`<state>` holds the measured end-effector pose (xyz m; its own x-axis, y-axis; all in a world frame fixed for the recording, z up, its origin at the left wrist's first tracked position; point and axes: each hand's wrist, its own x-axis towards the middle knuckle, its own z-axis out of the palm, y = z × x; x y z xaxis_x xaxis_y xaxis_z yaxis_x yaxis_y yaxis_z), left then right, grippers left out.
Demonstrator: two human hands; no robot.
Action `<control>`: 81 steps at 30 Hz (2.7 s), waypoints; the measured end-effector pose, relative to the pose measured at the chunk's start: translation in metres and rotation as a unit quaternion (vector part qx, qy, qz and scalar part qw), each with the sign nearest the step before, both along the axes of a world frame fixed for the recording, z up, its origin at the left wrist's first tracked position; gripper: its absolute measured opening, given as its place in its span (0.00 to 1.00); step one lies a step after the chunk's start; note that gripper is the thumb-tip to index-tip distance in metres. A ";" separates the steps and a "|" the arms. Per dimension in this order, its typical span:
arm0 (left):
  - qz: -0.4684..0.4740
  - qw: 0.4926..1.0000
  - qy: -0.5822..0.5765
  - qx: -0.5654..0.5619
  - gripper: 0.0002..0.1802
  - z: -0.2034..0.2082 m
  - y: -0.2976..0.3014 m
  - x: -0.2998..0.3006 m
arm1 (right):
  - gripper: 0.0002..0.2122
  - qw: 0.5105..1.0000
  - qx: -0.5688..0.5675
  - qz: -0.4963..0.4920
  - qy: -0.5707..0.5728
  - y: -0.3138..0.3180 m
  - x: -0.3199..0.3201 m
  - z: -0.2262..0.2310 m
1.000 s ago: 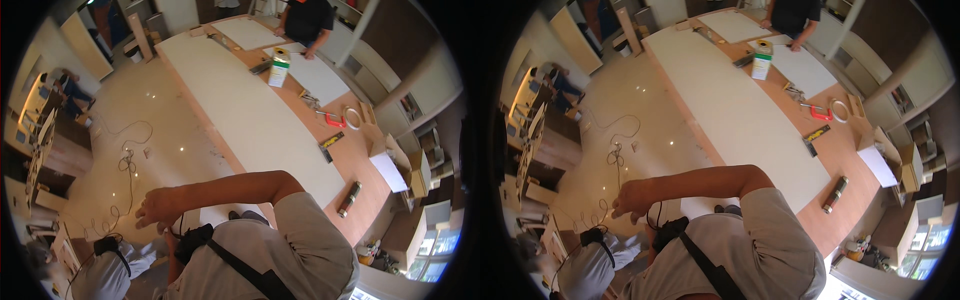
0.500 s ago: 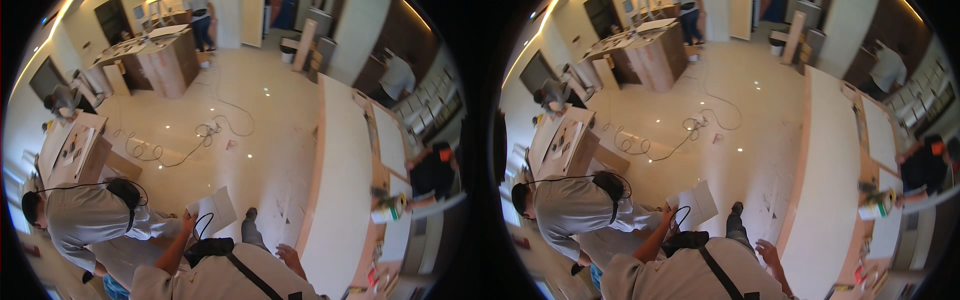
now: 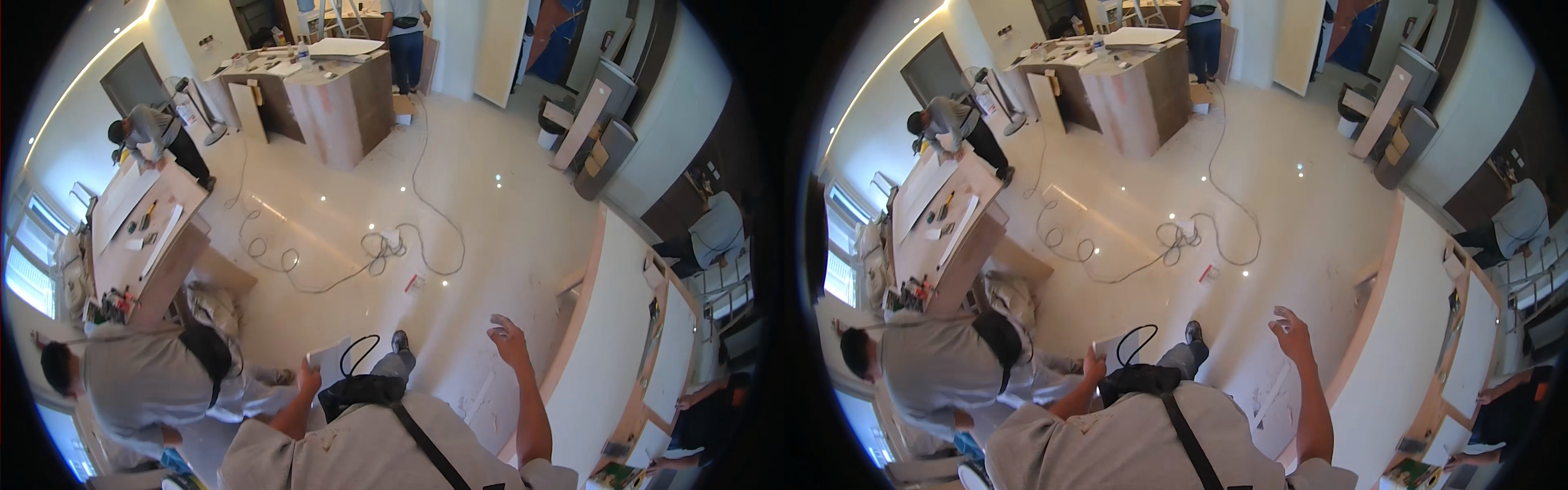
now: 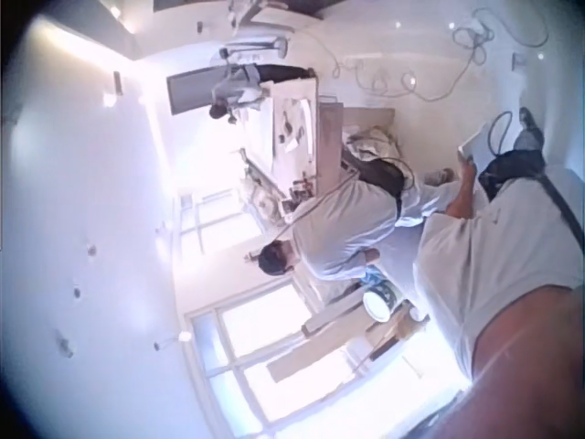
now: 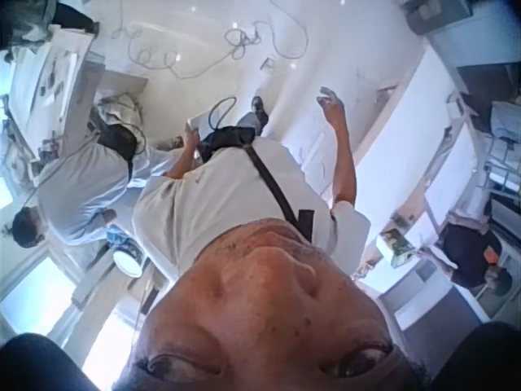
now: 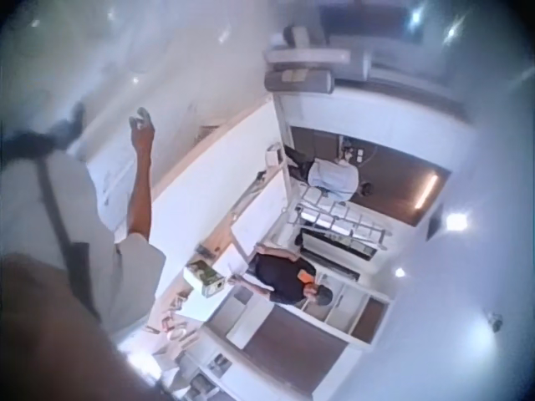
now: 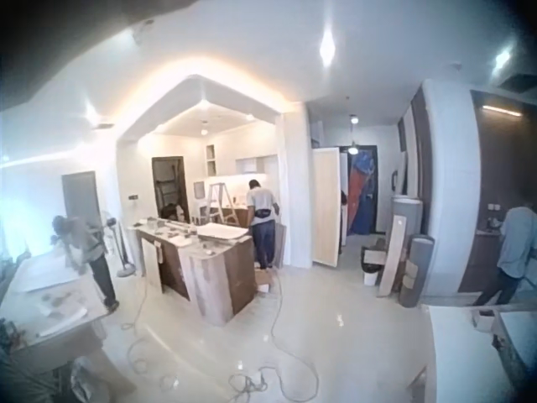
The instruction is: The person holds a drywall piece against a ceiling opening to mark it with a pencil, measures and marks cut lines on the piece at a table using a ruler and pencil, and cuts the piece with a utility knife.
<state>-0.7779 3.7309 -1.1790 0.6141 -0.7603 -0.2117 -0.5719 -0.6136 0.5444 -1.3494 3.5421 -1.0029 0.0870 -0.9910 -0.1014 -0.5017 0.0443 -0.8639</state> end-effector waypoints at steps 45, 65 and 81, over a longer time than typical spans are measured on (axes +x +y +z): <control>0.341 0.926 0.089 0.135 0.32 -0.035 -0.857 0.103 | 0.23 0.915 0.067 0.220 0.333 -1.220 0.216 -0.262; 0.489 0.871 -0.040 0.001 0.35 0.030 -1.089 0.526 | 0.20 0.860 0.074 0.505 0.011 -1.470 1.010 -0.082; 0.618 0.762 0.122 0.151 0.30 0.027 -1.222 0.657 | 0.15 0.912 -0.150 0.366 -0.109 -1.691 1.578 -0.009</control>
